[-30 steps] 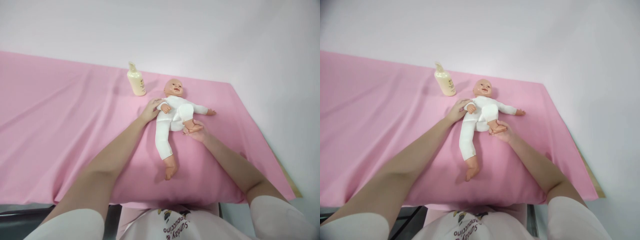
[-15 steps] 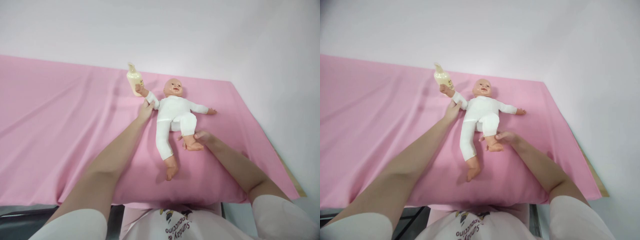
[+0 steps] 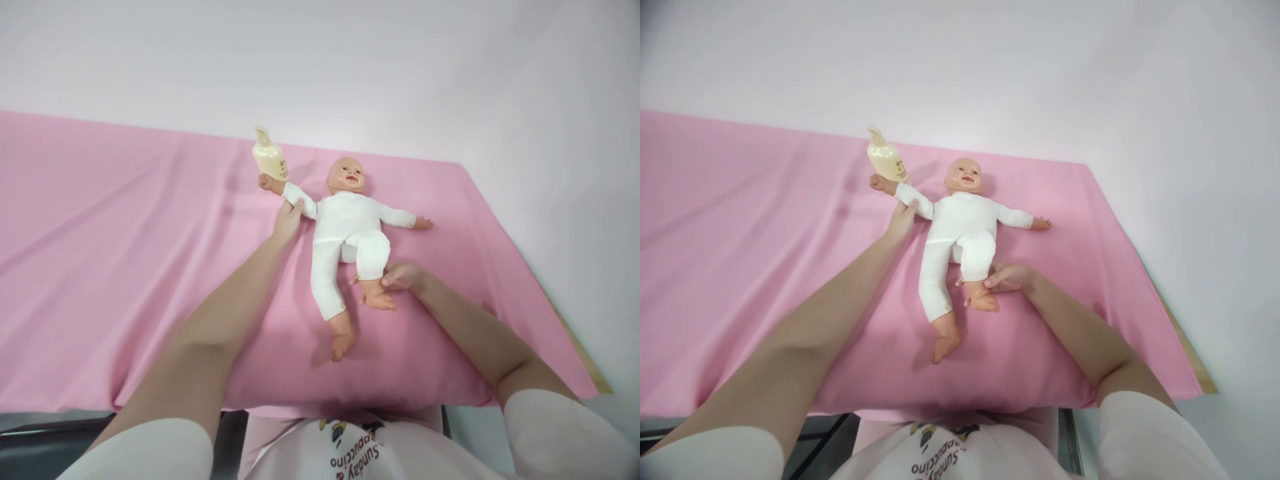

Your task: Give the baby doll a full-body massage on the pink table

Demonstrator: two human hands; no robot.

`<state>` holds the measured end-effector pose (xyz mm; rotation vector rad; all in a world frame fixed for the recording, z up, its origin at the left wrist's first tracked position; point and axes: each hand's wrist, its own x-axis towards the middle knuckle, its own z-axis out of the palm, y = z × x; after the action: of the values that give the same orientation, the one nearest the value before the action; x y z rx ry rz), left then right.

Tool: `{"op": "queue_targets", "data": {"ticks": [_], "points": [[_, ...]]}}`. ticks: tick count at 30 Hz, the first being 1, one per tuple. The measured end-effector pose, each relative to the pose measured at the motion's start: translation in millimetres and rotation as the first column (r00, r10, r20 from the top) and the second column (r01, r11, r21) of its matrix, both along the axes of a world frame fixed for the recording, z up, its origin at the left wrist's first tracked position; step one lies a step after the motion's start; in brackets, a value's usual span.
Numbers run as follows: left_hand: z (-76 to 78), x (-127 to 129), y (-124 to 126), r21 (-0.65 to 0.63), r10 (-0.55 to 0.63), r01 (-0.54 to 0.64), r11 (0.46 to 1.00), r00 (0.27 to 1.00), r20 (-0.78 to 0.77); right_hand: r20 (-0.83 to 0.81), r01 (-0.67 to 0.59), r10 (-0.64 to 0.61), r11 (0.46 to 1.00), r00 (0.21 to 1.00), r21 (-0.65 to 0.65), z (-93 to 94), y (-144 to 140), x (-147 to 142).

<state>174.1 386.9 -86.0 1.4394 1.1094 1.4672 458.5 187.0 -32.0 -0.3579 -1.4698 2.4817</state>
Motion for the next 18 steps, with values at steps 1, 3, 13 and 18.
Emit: {"op": "queue_targets", "data": {"ticks": [1, 3, 13, 18], "points": [[-0.3, 0, 0, 0.006, 0.006, -0.006, 1.000, 1.000, -0.001, -0.003, -0.008, 0.008, 1.000, 1.000, -0.004, -0.1, 0, 1], [-0.9, 0, 2, 0.021, 0.022, -0.022, 1.000, 1.000, 0.000, -0.005, -0.022, 0.021, 1.000, 1.000, -0.018, -3.1, 1, 5], [12.7, 3, -16, 0.070, -0.103, 0.113, 0.991, 0.986, -0.132, -0.252, -0.009, 0.001, 1.000, 0.968, -0.030, -37.6, 11, 16], [30.0, 6, -33, 0.293, -0.167, 0.350, 0.890, 0.847, -0.505, -0.166, 0.399, -0.407, 0.913, 0.898, -0.079, -21.5, 11, 7]]}}
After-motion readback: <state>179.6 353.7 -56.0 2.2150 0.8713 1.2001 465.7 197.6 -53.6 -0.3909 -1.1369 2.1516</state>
